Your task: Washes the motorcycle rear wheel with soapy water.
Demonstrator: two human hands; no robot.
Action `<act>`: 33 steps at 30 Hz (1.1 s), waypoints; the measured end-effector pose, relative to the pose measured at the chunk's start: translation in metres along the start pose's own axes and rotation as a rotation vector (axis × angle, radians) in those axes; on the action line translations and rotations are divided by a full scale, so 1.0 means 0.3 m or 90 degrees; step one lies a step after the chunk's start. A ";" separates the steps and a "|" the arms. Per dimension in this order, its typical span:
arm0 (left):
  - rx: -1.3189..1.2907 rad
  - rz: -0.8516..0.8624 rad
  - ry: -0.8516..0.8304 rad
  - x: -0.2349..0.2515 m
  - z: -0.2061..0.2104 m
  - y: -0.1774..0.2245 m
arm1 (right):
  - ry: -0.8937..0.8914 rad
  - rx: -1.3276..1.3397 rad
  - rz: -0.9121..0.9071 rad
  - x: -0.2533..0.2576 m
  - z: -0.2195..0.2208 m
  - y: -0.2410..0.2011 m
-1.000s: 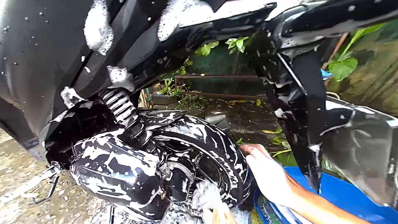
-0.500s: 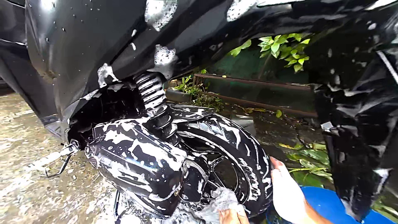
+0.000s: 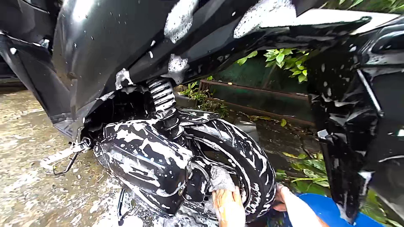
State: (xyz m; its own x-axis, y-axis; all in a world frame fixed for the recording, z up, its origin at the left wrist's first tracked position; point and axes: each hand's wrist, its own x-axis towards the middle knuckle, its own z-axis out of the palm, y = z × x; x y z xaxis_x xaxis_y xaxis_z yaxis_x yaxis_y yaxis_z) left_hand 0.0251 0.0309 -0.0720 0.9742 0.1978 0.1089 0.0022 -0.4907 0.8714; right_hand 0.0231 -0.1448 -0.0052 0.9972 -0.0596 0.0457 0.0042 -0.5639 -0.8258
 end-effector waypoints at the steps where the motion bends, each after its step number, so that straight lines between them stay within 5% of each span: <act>1: -0.047 -0.036 -0.001 -0.025 -0.024 0.016 | -0.003 -0.022 -0.007 0.003 -0.008 -0.014; 3: -0.188 -0.096 -0.008 -0.076 -0.052 0.052 | -0.003 -0.058 -0.039 0.014 -0.029 -0.056; 9: -0.444 0.053 0.032 -0.113 -0.021 0.167 | 0.030 -0.091 -0.183 -0.006 -0.042 -0.183; 14: -0.033 0.122 -0.005 0.069 -0.033 0.055 | 0.035 -0.064 -0.165 -0.013 -0.018 -0.210; 20: -0.283 -0.077 0.059 -0.042 0.032 0.184 | 0.045 -0.114 -0.149 -0.026 -0.042 -0.175; 24: -0.307 -0.150 0.043 -0.108 -0.035 0.155 | 0.046 -0.138 -0.158 -0.023 -0.024 -0.162; 29: 0.061 -0.185 -0.038 -0.061 -0.158 0.127 | 0.043 -0.175 -0.162 -0.019 -0.016 -0.169; 33: 0.211 -0.166 -0.078 -0.006 -0.107 0.077 | 0.031 -0.210 -0.117 -0.023 -0.020 -0.181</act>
State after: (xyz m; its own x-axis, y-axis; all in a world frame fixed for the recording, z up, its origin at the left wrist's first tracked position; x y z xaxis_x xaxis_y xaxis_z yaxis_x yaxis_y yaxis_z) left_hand 0.0161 0.0464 -0.0368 0.9507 0.2594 -0.1697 0.3052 -0.6872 0.6593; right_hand 0.0157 -0.1188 0.0427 0.9773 0.0332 0.2092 0.1508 -0.8028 -0.5768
